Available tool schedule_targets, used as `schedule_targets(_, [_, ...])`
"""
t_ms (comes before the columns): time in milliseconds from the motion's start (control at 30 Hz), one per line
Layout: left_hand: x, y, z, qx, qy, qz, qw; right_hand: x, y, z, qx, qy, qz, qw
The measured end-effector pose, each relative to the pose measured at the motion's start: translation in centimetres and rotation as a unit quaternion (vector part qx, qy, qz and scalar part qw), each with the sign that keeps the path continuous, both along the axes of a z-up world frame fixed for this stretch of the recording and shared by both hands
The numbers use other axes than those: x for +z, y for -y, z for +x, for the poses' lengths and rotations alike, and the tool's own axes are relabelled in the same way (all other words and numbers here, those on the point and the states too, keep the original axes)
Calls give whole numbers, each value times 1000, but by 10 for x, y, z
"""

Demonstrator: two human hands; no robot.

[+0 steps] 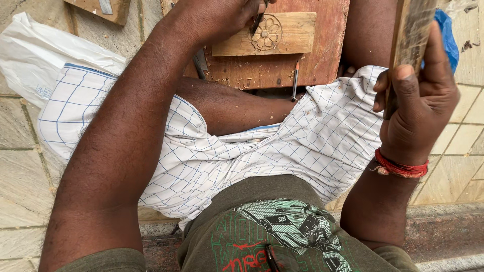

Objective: The person carves a floral design into a small rectangular wooden block using a chisel and a wooden mallet. They repeatedly position the chisel and strike it to remove wood shavings, refining the flower pattern.

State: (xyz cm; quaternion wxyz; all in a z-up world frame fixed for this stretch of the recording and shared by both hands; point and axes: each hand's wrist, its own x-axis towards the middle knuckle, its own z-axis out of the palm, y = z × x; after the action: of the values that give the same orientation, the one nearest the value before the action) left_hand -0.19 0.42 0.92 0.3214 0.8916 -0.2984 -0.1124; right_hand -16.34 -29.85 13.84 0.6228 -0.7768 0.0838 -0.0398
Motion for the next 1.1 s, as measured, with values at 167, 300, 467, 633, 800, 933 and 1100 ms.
schedule_targets(167, [5, 1, 1, 3, -29, -8, 1000, 1, -9, 10, 11, 27, -23, 999])
schedule_targets(300, [2, 8, 2, 5, -15, 10, 1000, -10, -17, 18, 76, 70, -107, 989])
schedule_targets(467, [-10, 15, 7, -14, 72, -3, 997, -8, -10, 21, 167, 60, -248, 952])
schedule_targets(633, [-17, 22, 7, 0, 54, 18, 998, -14, -14, 36, 72, 59, -161, 982])
schedule_targets(800, [-15, 25, 10, 15, 30, 39, 999, 1, -12, 49, 165, -8, -178, 970])
schedule_targets(933, [-18, 30, 10, 30, -12, 33, 999, -1, -7, 55, 52, 20, -89, 994])
schedule_targets(1100, [-16, 33, 12, 37, 38, 0, 999, -6, -11, 55, 117, -34, -169, 978])
